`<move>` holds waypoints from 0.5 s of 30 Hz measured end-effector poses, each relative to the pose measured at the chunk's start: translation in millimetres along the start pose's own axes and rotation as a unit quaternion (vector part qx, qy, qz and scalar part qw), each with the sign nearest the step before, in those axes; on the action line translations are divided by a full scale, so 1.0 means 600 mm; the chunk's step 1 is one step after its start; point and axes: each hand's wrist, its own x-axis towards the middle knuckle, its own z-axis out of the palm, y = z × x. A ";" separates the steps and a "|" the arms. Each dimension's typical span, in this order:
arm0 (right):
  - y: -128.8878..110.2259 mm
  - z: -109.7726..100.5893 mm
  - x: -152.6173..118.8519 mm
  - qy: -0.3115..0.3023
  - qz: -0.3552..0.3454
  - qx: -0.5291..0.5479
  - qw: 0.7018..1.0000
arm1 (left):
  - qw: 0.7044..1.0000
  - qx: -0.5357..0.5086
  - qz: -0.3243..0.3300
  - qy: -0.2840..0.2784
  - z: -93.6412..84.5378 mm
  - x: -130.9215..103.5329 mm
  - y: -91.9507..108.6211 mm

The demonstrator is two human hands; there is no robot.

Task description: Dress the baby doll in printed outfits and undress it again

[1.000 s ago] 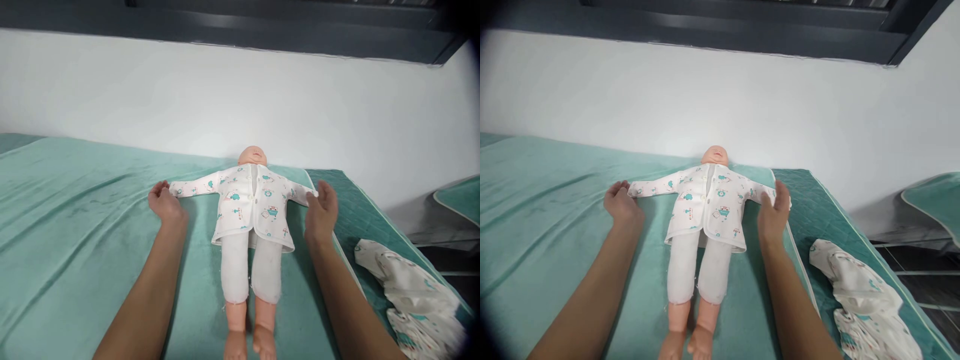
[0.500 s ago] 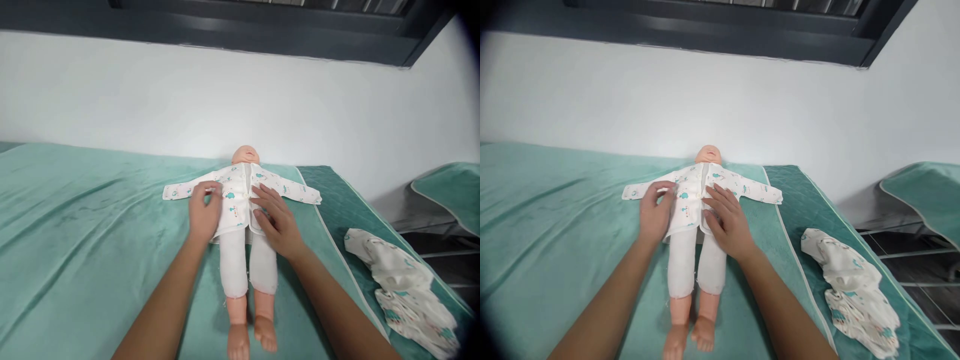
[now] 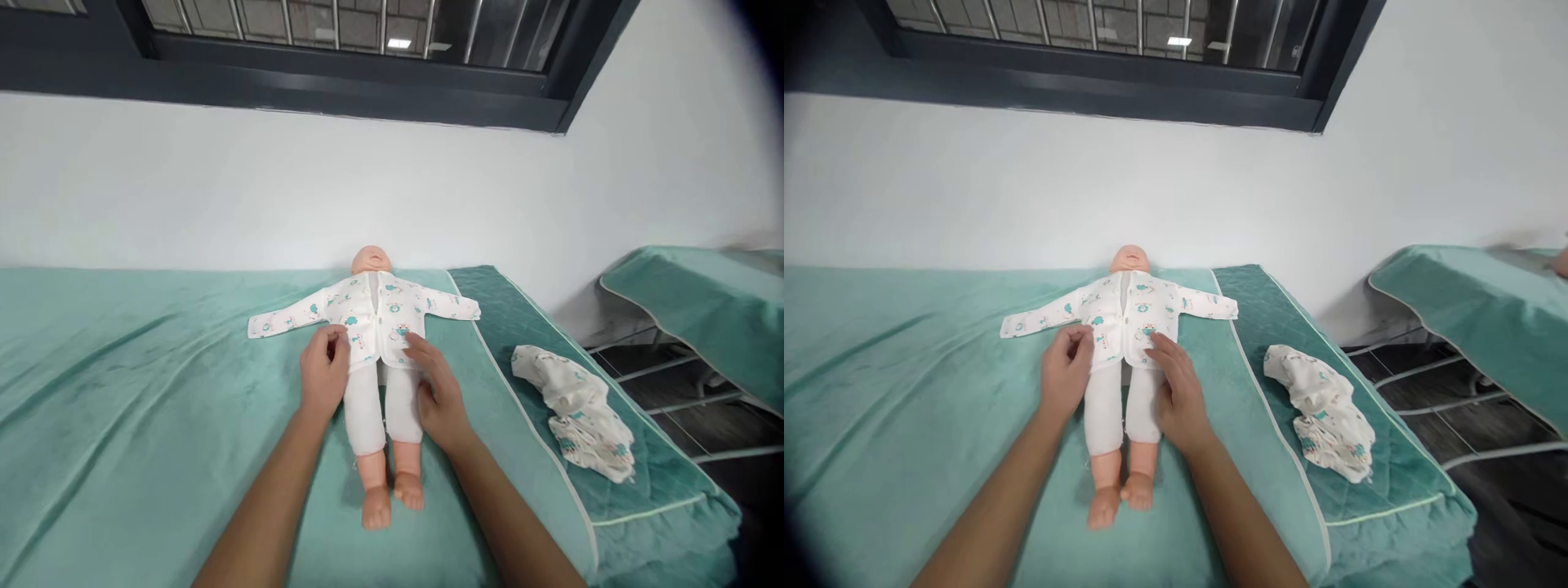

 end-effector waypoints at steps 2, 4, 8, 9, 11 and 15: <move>0.002 0.001 0.003 0.023 0.019 -0.004 1.000 | 0.999 -0.023 0.004 -0.035 -0.014 -0.024 0.000; 0.006 0.004 0.006 0.075 0.055 -0.013 0.996 | 0.997 -0.046 0.011 -0.068 -0.030 -0.045 -0.002; 0.022 0.005 0.012 0.148 0.185 0.049 0.970 | 0.995 -0.022 0.038 -0.094 -0.046 -0.063 -0.013; 0.027 0.004 0.013 0.162 0.220 0.084 0.958 | 0.995 -0.013 0.043 -0.088 -0.046 -0.063 -0.015; 0.036 0.004 0.015 0.201 0.270 0.175 0.925 | 0.996 0.009 0.052 -0.068 -0.042 -0.061 -0.019; 0.045 -0.004 0.013 0.253 0.310 0.339 0.851 | 0.997 0.051 0.048 -0.045 -0.034 -0.057 -0.023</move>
